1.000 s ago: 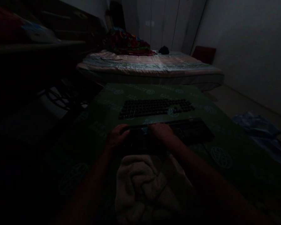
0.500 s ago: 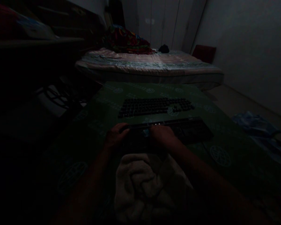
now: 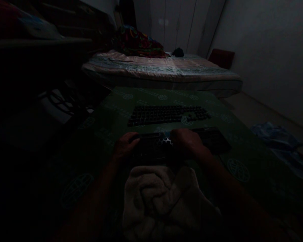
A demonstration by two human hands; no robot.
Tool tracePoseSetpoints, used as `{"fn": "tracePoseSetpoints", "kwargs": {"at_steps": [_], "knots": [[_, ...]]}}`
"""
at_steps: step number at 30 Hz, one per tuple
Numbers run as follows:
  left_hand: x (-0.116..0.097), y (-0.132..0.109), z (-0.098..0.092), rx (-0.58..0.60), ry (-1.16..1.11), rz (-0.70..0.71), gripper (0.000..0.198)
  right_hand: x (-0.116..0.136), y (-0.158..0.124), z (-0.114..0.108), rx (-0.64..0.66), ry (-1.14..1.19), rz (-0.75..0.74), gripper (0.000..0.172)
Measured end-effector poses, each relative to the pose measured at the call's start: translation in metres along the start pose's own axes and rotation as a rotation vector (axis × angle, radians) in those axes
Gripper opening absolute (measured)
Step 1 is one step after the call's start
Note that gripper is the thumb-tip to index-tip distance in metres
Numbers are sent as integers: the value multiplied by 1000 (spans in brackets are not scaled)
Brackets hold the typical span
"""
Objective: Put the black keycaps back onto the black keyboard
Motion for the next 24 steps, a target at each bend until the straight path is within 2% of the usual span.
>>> {"fn": "tracePoseSetpoints", "kwargs": {"at_steps": [6, 12, 19, 24], "knots": [[-3, 1, -2, 18, 11, -7, 30, 11, 11, 9, -17, -26, -24, 36], [-1, 1, -2, 29, -7, -14, 31, 22, 19, 19, -53, -149, -82, 34], [-3, 0, -3, 15, -16, 0, 31, 13, 16, 18, 24, -232, -106, 33], [-3, 0, -2, 8, 0, -7, 29, 16, 9, 21, 40, -167, -75, 32]]}}
Point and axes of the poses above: each hand's wrist, its own y-axis towards the middle knuckle, its own z-axis out of the palm, x = y × z, the point moved 3 cm from there along y, towards the middle knuckle, and after that the axes turned 7 degrees about x, right-handed, at the moved point
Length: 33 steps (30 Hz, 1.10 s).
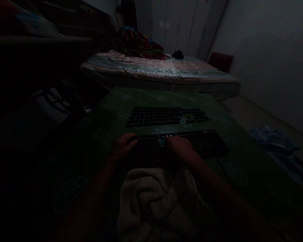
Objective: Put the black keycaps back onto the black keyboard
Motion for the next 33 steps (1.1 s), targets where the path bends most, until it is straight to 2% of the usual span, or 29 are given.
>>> {"fn": "tracePoseSetpoints", "kwargs": {"at_steps": [5, 9, 14, 24, 33], "knots": [[2, 1, 1, -3, 6, 8, 31, 3, -4, 4, 27, 54, 27, 34], [2, 1, 2, -10, -1, 18, 29, -11, -5, -3, 56, 47, 43, 31], [0, 1, 2, -14, 6, 8, 28, -25, -10, -15, -47, 126, 73, 35], [-1, 1, 0, -2, 27, 0, 31, 8, -4, -1, 4, 70, 90, 32], [1, 1, 1, -6, 19, -9, 33, 18, -8, -4, -3, 23, 55, 33]]}}
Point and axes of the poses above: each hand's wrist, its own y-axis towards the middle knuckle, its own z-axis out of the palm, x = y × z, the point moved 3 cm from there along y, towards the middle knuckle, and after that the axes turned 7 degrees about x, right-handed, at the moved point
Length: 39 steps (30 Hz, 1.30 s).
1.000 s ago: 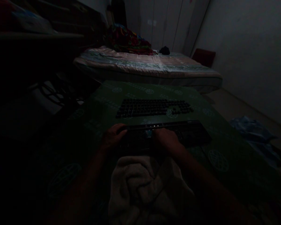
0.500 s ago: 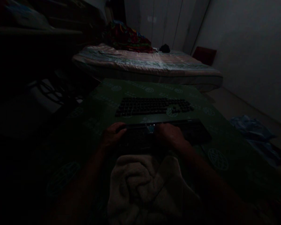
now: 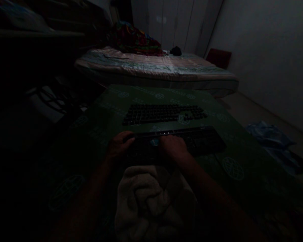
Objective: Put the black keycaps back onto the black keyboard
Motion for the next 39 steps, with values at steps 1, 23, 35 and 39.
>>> {"fn": "tracePoseSetpoints", "kwargs": {"at_steps": [1, 23, 35, 39], "knots": [[0, 0, 0, 1, 0, 0, 33, 0, 1, 0, -6, -15, -21, 32], [-3, 0, -2, 24, -9, -17, 35, -43, 9, -3, 28, -4, -122, 31], [-2, 1, -2, 12, 8, 5, 34, -39, 5, -1, -11, 40, -90, 33], [-2, 1, -2, 6, 5, 8, 35, -26, 2, 8, -11, 16, -36, 34]]}}
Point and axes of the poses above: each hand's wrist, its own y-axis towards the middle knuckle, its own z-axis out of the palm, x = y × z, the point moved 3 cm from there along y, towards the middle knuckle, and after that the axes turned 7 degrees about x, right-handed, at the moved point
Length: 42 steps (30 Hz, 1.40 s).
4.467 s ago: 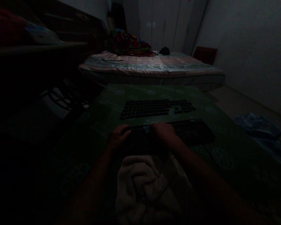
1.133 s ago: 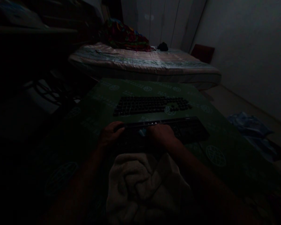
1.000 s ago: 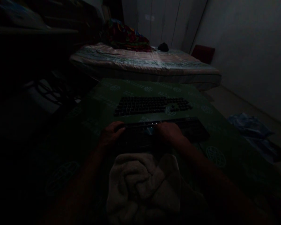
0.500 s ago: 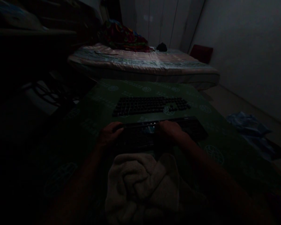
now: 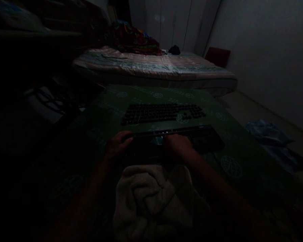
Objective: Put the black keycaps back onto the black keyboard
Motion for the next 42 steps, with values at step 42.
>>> {"fn": "tracePoseSetpoints", "kwargs": {"at_steps": [42], "knots": [[4, -1, 0, -5, 13, 9, 33, 3, -15, 7, 55, -72, -92, 35]]}}
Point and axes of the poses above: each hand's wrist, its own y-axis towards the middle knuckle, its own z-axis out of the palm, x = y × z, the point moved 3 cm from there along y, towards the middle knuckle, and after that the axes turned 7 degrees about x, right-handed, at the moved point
